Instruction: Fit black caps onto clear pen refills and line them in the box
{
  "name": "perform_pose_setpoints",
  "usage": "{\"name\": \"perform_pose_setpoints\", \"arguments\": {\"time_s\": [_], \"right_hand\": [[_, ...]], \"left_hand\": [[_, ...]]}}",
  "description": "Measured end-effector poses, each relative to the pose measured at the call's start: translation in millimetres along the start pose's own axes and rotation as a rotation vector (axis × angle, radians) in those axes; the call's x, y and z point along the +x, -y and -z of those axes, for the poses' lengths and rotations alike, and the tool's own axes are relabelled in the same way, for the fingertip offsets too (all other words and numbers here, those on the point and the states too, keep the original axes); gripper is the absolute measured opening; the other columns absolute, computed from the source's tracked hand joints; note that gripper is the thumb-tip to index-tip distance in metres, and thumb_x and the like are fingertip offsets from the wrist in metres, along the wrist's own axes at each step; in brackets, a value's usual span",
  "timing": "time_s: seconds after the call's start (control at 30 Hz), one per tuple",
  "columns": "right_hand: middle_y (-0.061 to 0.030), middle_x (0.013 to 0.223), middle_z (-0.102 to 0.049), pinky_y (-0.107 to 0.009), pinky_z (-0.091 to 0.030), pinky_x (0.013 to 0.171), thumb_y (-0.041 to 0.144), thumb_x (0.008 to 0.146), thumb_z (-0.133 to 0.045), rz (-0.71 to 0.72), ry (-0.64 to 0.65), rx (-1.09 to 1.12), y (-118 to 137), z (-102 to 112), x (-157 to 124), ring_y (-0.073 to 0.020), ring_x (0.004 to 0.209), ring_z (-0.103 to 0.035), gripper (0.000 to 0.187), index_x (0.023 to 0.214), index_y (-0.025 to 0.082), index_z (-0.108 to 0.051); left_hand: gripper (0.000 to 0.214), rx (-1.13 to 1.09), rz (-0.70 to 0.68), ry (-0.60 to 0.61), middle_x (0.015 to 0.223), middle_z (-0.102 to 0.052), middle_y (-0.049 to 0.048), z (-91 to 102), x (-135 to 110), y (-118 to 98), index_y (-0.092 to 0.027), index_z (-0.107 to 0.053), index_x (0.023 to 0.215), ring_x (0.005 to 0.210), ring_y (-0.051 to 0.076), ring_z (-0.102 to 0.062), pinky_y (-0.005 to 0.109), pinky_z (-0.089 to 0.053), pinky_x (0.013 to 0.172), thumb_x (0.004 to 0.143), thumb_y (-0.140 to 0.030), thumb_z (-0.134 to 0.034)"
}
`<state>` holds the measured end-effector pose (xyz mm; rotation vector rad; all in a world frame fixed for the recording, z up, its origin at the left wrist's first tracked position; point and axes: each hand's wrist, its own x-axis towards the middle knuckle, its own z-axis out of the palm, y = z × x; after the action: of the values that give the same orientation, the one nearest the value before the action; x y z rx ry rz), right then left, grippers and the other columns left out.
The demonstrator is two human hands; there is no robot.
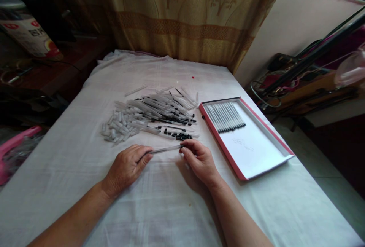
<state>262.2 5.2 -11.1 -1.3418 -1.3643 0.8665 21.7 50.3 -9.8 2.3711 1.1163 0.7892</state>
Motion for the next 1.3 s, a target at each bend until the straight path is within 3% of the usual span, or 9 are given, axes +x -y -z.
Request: {"name": "perform_pose_setpoints", "arguments": {"time_s": [0.1, 0.27, 0.37, 0.53, 0.73, 0.87, 1.3], "right_hand": [[-0.0023, 0.076, -0.070, -0.024, -0.051, 0.059, 0.028, 0.082, -0.062, 0.004, -0.006, -0.018, 1.6, -0.8, 0.2, -0.0142, 0.063, -0.062, 0.013, 0.091, 0.020, -0.068], [-0.0026, 0.075, -0.070, -0.025, -0.051, 0.059, 0.028, 0.082, -0.062, -0.004, -0.008, 0.004, 3.2, -1.0, 0.1, -0.0144, 0.063, -0.062, 0.013, 0.090, 0.020, -0.068], [-0.0020, 0.073, -0.070, -0.024, -0.049, 0.055, 0.029, 0.082, -0.061, -0.023, -0.015, 0.013, 3.0, -0.4, 0.1, -0.0132, 0.059, -0.060, 0.014, 0.092, 0.021, -0.068], [-0.0027, 0.076, -0.071, -0.024, -0.051, 0.058, 0.029, 0.081, -0.062, -0.029, -0.016, 0.008, 2.9, -1.2, 0.2, -0.0148, 0.064, -0.063, 0.014, 0.091, 0.021, -0.068], [-0.0030, 0.075, -0.071, -0.025, -0.051, 0.059, 0.030, 0.081, -0.063, -0.030, -0.025, 0.017, 2.5, -2.0, 0.3, -0.0150, 0.064, -0.063, 0.014, 0.090, 0.021, -0.068], [-0.0025, 0.074, -0.070, -0.024, -0.050, 0.055, 0.030, 0.081, -0.062, -0.036, -0.031, 0.026, 1.4, -2.3, 0.5, -0.0144, 0.061, -0.062, 0.014, 0.090, 0.021, -0.069], [-0.0022, 0.067, -0.069, -0.024, -0.048, 0.056, 0.031, 0.084, -0.059, -0.066, 0.030, 0.001, 2.1, -5.7, -0.5, -0.0146, 0.061, -0.062, 0.015, 0.077, 0.019, -0.065]], "left_hand": [[0.034, -0.014, 0.030, -0.015, 0.076, -0.071, 0.0025, -0.5, 0.0, 0.0, -0.021, -0.067, 0.087, 0.071, 0.017, -0.068, 0.025, -0.052, 0.068, 0.096, -0.044, -0.044], [0.030, -0.026, 0.110, -0.038, 0.085, -0.073, 0.0028, -0.6, -0.3, -1.6, -0.021, -0.065, 0.098, 0.071, 0.017, -0.069, 0.025, -0.054, 0.066, 0.091, -0.047, -0.052], [0.032, -0.010, 0.062, -0.002, 0.093, -0.075, 0.0057, -0.3, 0.2, -1.5, -0.021, -0.067, 0.103, 0.081, 0.019, -0.071, 0.028, -0.055, 0.075, 0.093, -0.045, -0.048], [0.030, -0.008, 0.051, -0.036, 0.079, -0.073, 0.0032, -0.8, -0.1, 0.4, -0.021, -0.068, 0.090, 0.073, 0.017, -0.069, 0.025, -0.054, 0.070, 0.094, -0.041, -0.046], [0.031, -0.021, 0.081, -0.016, 0.093, -0.075, 0.0048, 0.0, 0.7, -0.8, -0.021, -0.068, 0.103, 0.081, 0.018, -0.071, 0.027, -0.055, 0.073, 0.093, -0.043, -0.049], [0.034, -0.008, 0.030, 0.010, 0.084, -0.075, 0.0053, -0.6, 1.3, 0.2, -0.021, -0.071, 0.091, 0.079, 0.019, -0.070, 0.027, -0.054, 0.073, 0.095, -0.041, -0.044], [0.018, -0.064, 0.071, -0.130, 0.082, -0.067, 0.0027, -0.1, 0.2, -1.2, -0.020, -0.064, 0.091, 0.068, 0.015, -0.063, 0.025, -0.052, 0.066, 0.090, -0.037, -0.055]]}}
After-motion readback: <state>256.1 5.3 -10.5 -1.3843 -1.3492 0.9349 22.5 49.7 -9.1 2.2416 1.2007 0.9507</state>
